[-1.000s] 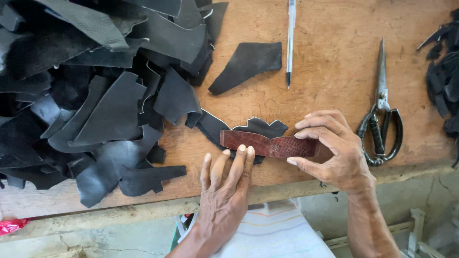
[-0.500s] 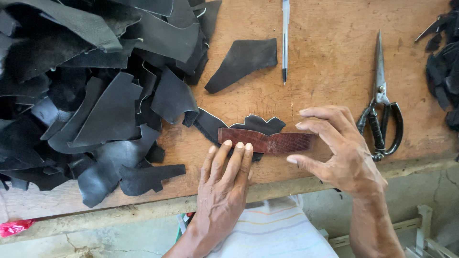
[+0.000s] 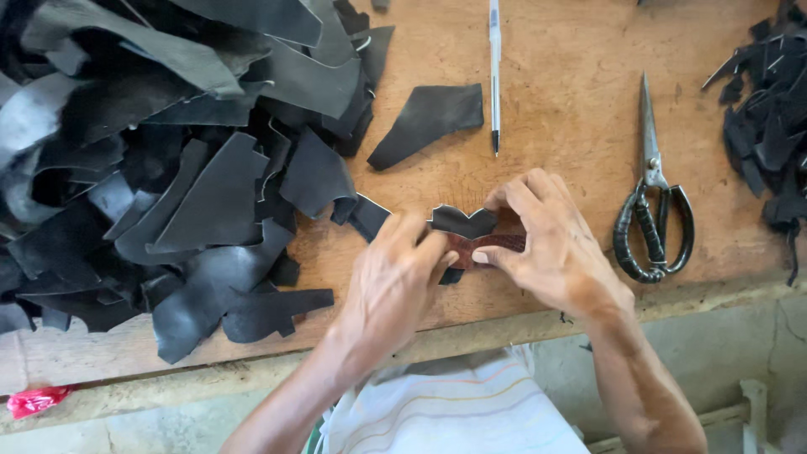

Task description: The person uses a pattern piece to mark and cut black leather on a wooden workbench. They place the pattern on a leather piece, trace its outline with a pen, then cut along the marked line with shears. The process is repeated for additional pieces, with cut pieces set aside.

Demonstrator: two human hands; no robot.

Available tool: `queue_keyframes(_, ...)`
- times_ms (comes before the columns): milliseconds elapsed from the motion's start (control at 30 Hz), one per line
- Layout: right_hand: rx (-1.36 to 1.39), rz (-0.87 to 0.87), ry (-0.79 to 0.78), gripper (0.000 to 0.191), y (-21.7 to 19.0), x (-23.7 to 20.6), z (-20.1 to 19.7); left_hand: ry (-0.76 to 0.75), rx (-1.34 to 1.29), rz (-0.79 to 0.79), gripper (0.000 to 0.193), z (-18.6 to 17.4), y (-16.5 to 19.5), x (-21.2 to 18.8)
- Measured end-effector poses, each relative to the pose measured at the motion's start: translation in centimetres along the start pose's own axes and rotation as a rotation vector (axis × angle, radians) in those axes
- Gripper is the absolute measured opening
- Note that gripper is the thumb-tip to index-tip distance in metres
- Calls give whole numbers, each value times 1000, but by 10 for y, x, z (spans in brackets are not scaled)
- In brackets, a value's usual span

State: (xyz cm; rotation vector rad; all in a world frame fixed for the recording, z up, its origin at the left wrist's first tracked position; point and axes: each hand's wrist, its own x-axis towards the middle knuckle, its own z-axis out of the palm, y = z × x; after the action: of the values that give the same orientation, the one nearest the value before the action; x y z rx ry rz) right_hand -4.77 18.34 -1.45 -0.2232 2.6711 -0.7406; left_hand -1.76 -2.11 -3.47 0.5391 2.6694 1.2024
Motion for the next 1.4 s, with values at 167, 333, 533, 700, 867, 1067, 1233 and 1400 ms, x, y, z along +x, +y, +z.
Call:
queue_keyframes(167, 91, -139, -24, 40, 3, 4, -11, -50, -65, -15, 26, -7, -2, 13)
queue_keyframes(333, 104, -34, 83, 27, 10, 5, -4, -57, -82, -22, 32, -10, -5, 13)
queue_keyframes(533, 148, -31, 61, 26, 5, 5, -5, -14, -82, -53, 50, -11, -5, 1)
queue_keyframes(700, 93, -24, 48, 24, -12, 0, 0, 191, -101, 18, 51, -3, -2, -22)
queue_keyframes(867, 26, -54, 42, 17, -36, -7, 4, 307, -34, 93, 45, 9, -6, -46)
queue_keyframes(1067, 54, -317, 181, 21, -78, 11, 15, 325, -43, 95, 41, 17, -17, -60)
queue_keyframes(1233, 170, -621, 145, 48, -123, 47, 43, 292, -46, 91, 34, 21, -24, -65)
queue_keyframes(1400, 183, -403, 0, 47, -156, 78, 68, 333, -98, 117, 28, 23, -32, -72)
